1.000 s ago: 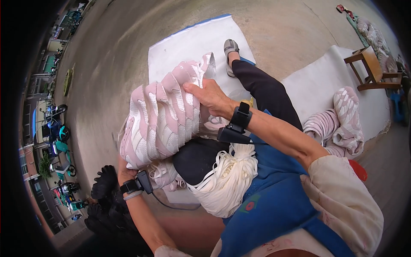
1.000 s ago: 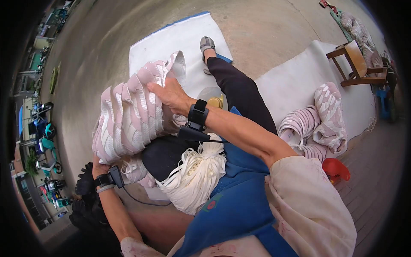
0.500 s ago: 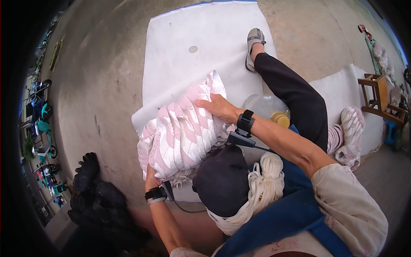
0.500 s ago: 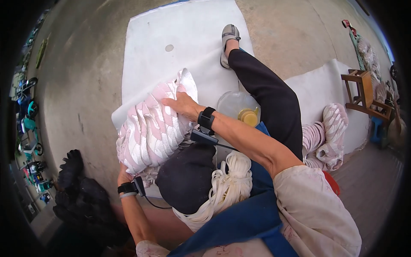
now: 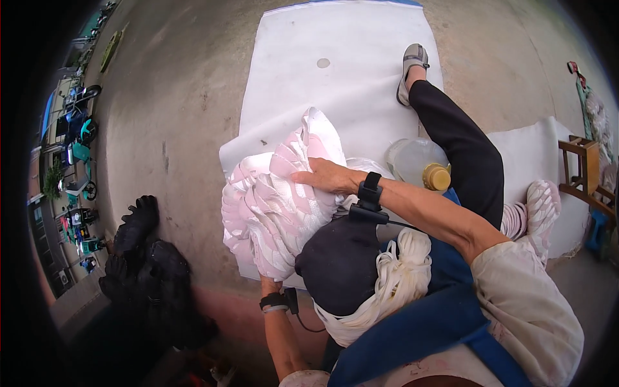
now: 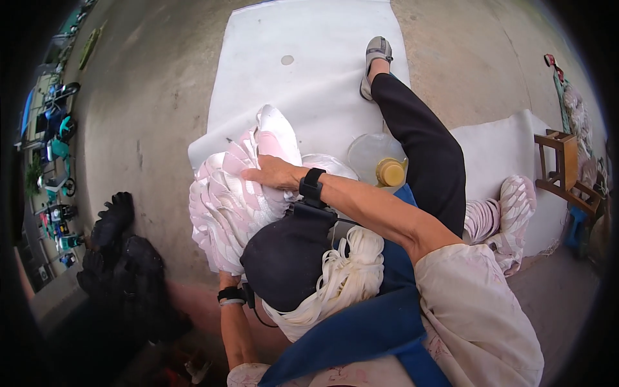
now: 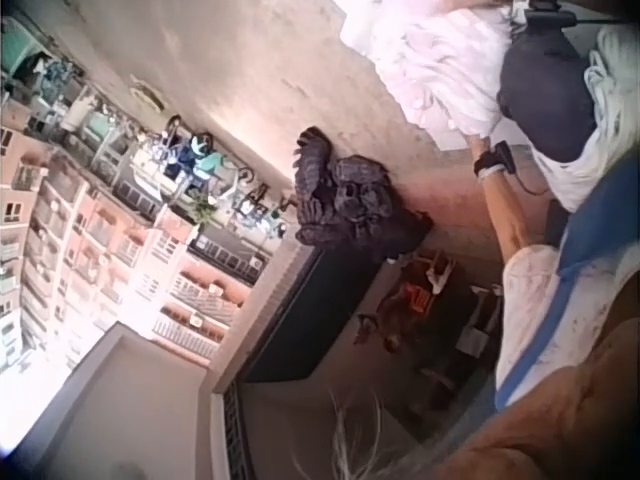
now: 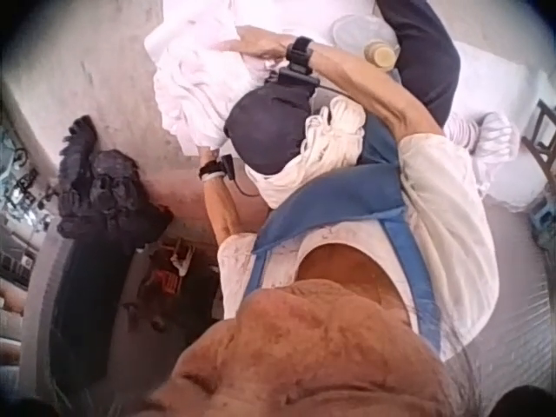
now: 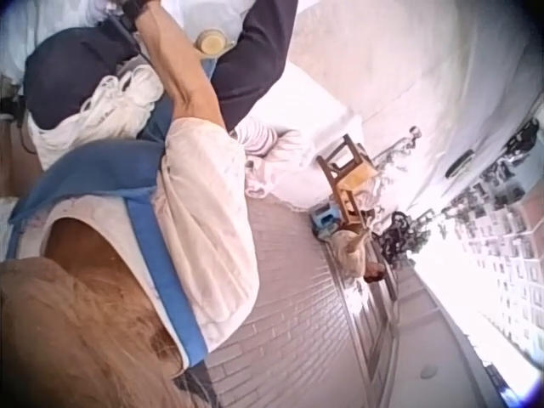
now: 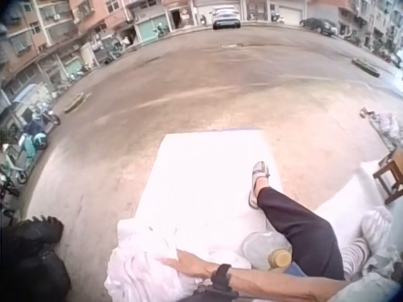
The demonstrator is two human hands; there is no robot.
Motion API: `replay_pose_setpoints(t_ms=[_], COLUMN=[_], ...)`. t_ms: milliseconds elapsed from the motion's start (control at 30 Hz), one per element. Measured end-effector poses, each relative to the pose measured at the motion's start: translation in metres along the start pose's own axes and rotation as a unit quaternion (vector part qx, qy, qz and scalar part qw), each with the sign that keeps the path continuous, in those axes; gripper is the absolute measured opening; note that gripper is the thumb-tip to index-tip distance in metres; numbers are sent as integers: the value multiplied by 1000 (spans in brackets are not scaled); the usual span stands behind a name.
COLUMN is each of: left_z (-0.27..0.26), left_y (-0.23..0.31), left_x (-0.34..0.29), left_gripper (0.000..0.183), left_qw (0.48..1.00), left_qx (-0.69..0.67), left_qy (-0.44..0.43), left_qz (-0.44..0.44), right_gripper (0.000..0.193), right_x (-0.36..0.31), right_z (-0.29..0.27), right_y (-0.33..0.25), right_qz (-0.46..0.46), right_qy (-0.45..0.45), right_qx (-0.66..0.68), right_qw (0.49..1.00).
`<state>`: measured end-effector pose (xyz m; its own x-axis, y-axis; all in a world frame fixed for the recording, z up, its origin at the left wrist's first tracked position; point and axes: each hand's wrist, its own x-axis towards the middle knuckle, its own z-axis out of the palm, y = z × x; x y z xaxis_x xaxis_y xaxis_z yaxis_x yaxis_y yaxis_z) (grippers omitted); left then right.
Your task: Manually assembling shoe components by inserting laces and attaching structural pieces.
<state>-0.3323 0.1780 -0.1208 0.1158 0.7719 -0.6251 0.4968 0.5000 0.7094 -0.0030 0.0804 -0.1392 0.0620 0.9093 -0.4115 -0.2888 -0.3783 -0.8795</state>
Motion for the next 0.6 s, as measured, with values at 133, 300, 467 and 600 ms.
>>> replay_pose_setpoints(t_ms=[133, 300, 467, 600], left_z=[-43, -51, 74, 123], left_y=[-19, 53, 189, 184], left_x=[-9, -17, -79, -51], left_gripper=[41, 28, 35, 39], left_qw=[998, 895, 700, 583], left_qx=[-4, 310, 388, 527], left_qy=[53, 171, -85, -221], left_qz=[26, 272, 594, 577], right_gripper=[58, 49, 50, 25], right_x=[-18, -19, -28, -23], right_z=[27, 14, 13, 24], right_y=[-24, -6, -16, -16], right_qz=[-24, 57, 85, -48], right_qy=[-44, -54, -31, -102], right_qx=[10, 151, 121, 92], right_qw=[999, 985, 988, 989])
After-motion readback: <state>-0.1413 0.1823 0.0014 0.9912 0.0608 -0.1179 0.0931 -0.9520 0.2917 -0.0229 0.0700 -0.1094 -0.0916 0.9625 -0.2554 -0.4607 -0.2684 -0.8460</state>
